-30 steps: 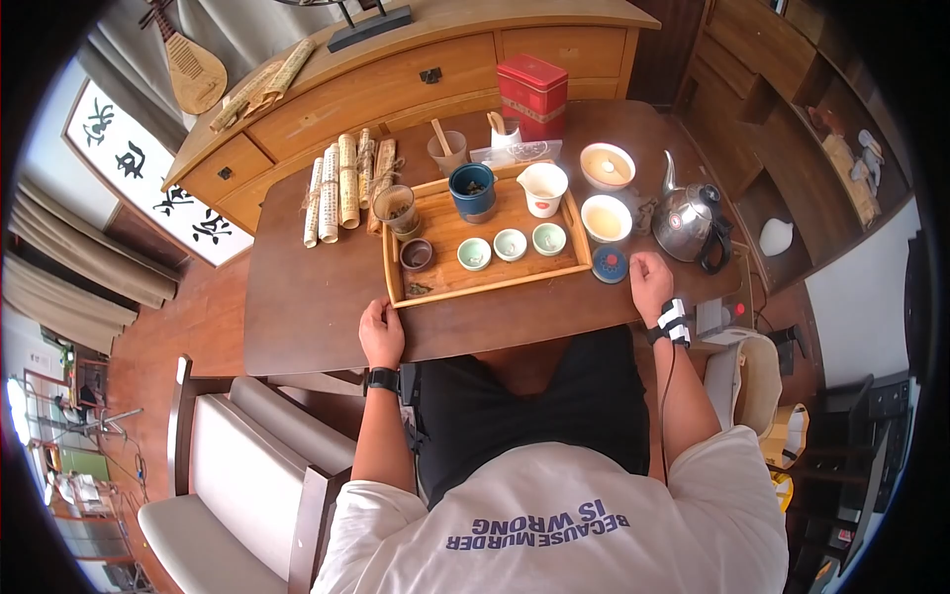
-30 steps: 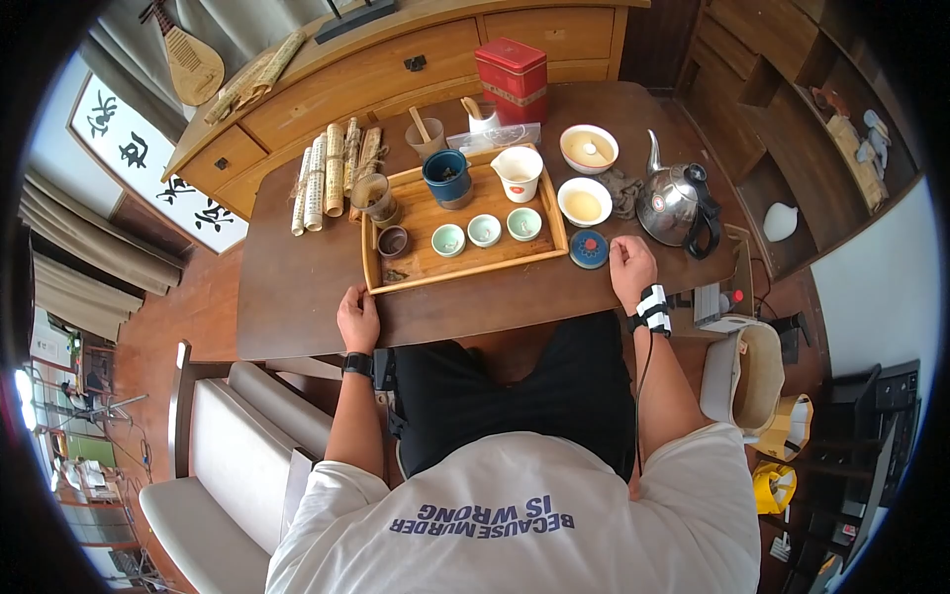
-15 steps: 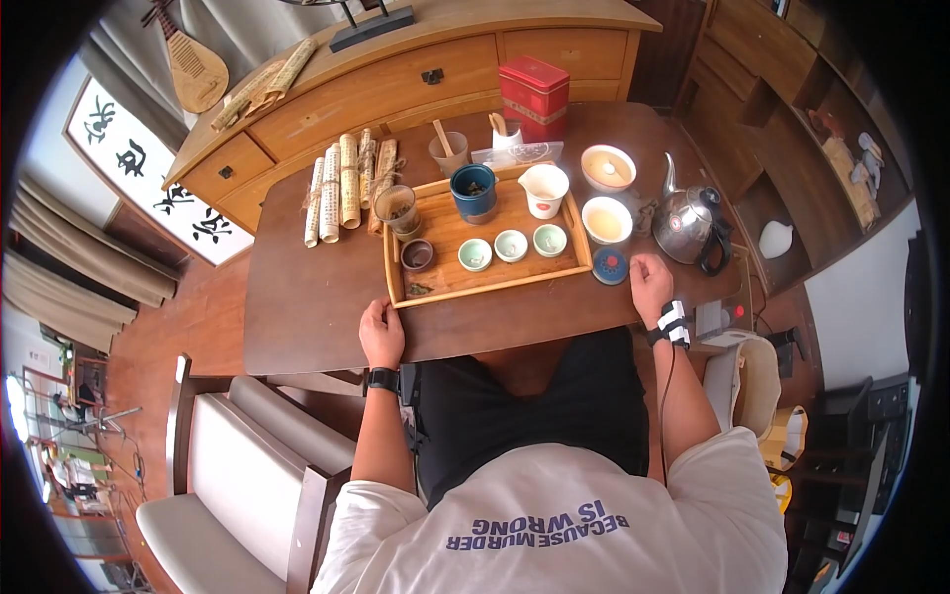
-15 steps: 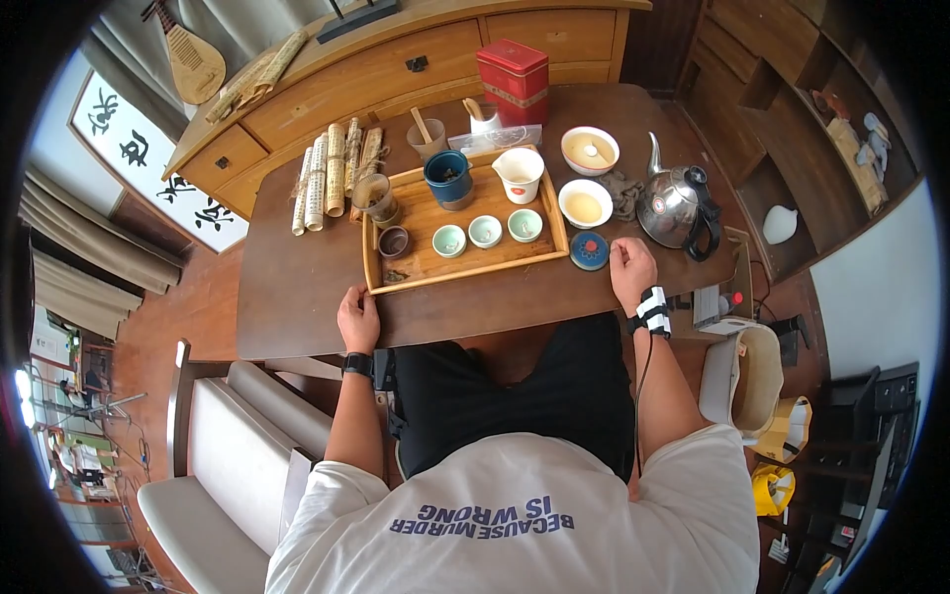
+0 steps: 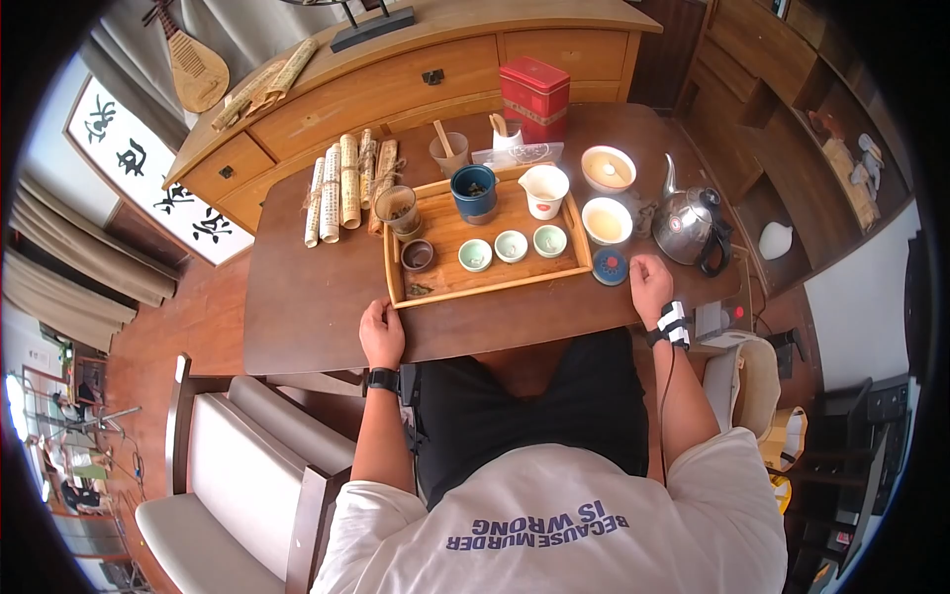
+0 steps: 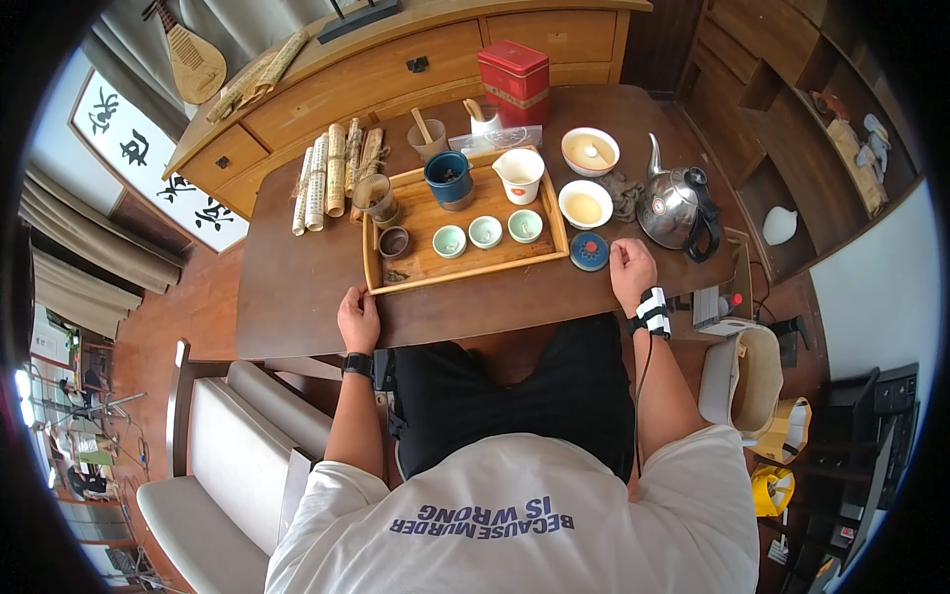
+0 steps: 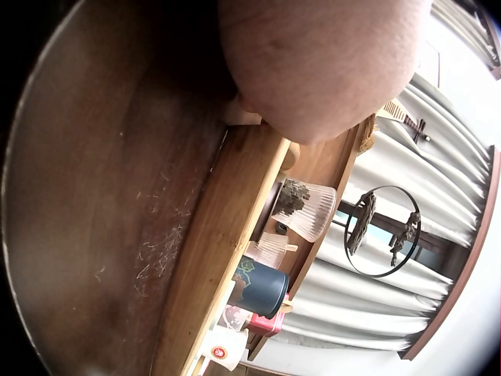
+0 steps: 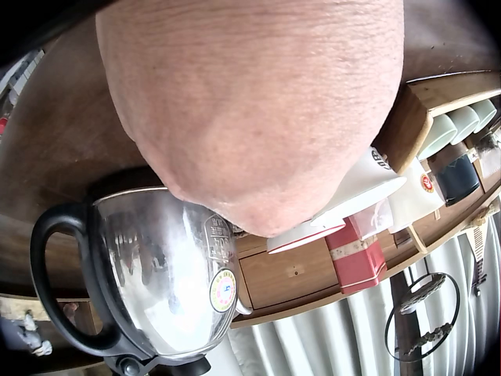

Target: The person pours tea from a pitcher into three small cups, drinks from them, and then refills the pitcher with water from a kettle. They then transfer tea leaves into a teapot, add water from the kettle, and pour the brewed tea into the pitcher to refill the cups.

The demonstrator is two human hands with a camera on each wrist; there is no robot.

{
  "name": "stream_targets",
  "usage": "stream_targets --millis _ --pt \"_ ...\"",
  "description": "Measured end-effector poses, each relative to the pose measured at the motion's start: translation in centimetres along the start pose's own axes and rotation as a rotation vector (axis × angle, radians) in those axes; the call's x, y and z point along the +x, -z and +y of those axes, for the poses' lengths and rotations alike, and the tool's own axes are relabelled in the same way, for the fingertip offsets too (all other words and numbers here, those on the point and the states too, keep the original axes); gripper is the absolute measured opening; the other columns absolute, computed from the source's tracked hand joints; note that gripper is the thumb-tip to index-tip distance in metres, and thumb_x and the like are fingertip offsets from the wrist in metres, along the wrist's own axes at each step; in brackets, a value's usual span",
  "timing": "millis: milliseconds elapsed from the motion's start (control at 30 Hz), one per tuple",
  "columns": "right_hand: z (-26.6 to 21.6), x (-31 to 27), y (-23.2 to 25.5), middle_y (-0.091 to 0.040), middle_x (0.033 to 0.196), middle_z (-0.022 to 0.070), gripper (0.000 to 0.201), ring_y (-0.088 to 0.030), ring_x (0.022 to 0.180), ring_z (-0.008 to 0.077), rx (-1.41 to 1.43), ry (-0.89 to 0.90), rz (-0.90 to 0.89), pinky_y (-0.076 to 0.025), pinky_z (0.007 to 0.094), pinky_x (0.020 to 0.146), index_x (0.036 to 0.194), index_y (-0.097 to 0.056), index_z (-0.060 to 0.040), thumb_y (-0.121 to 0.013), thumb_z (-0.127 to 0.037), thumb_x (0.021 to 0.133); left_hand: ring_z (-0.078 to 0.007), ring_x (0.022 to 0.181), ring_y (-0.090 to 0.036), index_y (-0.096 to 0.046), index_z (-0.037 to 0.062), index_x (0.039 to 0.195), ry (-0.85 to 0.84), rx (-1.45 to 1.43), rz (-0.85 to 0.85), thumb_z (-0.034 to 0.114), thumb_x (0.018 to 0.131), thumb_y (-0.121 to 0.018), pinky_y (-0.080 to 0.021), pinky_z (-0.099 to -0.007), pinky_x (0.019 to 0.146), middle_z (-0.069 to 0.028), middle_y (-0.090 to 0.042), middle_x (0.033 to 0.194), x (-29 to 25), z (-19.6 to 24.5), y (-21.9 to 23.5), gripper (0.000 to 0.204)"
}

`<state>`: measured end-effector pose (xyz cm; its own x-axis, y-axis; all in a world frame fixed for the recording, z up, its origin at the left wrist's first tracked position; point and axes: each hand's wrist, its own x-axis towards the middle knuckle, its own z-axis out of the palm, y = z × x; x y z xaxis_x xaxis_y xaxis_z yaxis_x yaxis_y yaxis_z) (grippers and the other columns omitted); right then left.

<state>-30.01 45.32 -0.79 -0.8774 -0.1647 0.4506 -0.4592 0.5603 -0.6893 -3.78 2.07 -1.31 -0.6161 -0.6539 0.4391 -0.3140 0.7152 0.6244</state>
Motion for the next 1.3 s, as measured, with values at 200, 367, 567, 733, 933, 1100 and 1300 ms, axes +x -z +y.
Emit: stream_targets --millis 200,367,567,733,933,1100,1300 --pt "0.18 -0.02 -0.05 -0.070 0.089 0.0132 0.013 -0.069 0.072 0.0243 -0.004 0.005 -0.002 -0.055 0.0363 0.069 0.099 -0.071 -0.0003 -0.069 -0.013 0.097 -0.0359 0.085 -0.073 -0.073 0.0014 0.103 -0.004 -0.005 -0.003 0.008 0.096 -0.064 -0.055 -0.0421 0.078 -0.0201 -0.074 0.090 0.03 -0.04 -0.02 0.013" --pt "0.17 -0.01 -0.02 -0.071 0.089 0.0132 0.013 -0.069 0.072 0.0245 -0.010 0.017 0.001 -0.055 0.0364 0.069 0.100 -0.071 -0.0002 -0.069 -0.013 0.098 -0.0364 0.084 -0.072 -0.073 0.0013 0.103 -0.015 0.005 0.005 0.007 0.095 -0.064 -0.055 -0.0420 0.077 -0.0201 -0.073 0.089 0.00 0.08 0.02 0.013" --pt "-0.12 0.01 -0.03 -0.070 0.088 0.0131 0.008 -0.069 0.071 0.0265 -0.004 0.021 0.021 -0.055 0.0380 0.066 0.097 -0.071 -0.0007 -0.071 -0.009 0.094 -0.0363 0.084 -0.072 -0.073 0.0013 0.103 -0.006 -0.011 -0.002 0.007 0.095 -0.064 -0.055 -0.0418 0.076 -0.0203 -0.073 0.089 0.04 0.21 0.08 0.013" --pt "-0.15 0.02 -0.05 -0.070 0.087 0.0133 0.008 -0.069 0.071 0.0267 -0.008 0.020 0.018 -0.055 0.0383 0.066 0.096 -0.071 -0.0008 -0.070 -0.009 0.094 -0.0357 0.083 -0.072 -0.073 0.0011 0.103 0.001 -0.007 -0.005 0.007 0.096 -0.064 -0.055 -0.0414 0.077 -0.0200 -0.073 0.089 0.02 0.10 0.07 0.014" --pt "0.08 -0.01 -0.04 -0.070 0.088 0.0132 0.013 -0.068 0.071 0.0250 -0.018 0.028 0.007 -0.054 0.0368 0.068 0.099 -0.071 -0.0004 -0.069 -0.013 0.097 -0.0357 0.084 -0.072 -0.073 0.0012 0.104 0.005 -0.016 -0.001 0.007 0.096 -0.064 -0.056 -0.0413 0.077 -0.0200 -0.074 0.089 0.03 0.17 0.04 0.014" --pt "0.13 0.01 -0.06 -0.070 0.088 0.0132 0.012 -0.068 0.071 0.0249 -0.007 0.017 0.000 -0.054 0.0365 0.068 0.099 -0.071 -0.0004 -0.069 -0.012 0.097 -0.0363 0.085 -0.072 -0.073 0.0013 0.104 0.003 -0.007 -0.005 0.008 0.096 -0.064 -0.056 -0.0421 0.078 -0.0203 -0.074 0.090 0.06 0.33 0.18 0.014" --pt "-0.05 0.02 -0.03 -0.070 0.089 0.0132 0.011 -0.068 0.071 0.0245 -0.007 0.022 0.006 -0.054 0.0364 0.068 0.099 -0.071 -0.0001 -0.069 -0.011 0.097 -0.0369 0.085 -0.072 -0.074 0.0013 0.104 -0.010 -0.012 -0.005 0.009 0.096 -0.064 -0.056 -0.0422 0.078 -0.0207 -0.074 0.090 0.07 0.20 0.15 0.014"
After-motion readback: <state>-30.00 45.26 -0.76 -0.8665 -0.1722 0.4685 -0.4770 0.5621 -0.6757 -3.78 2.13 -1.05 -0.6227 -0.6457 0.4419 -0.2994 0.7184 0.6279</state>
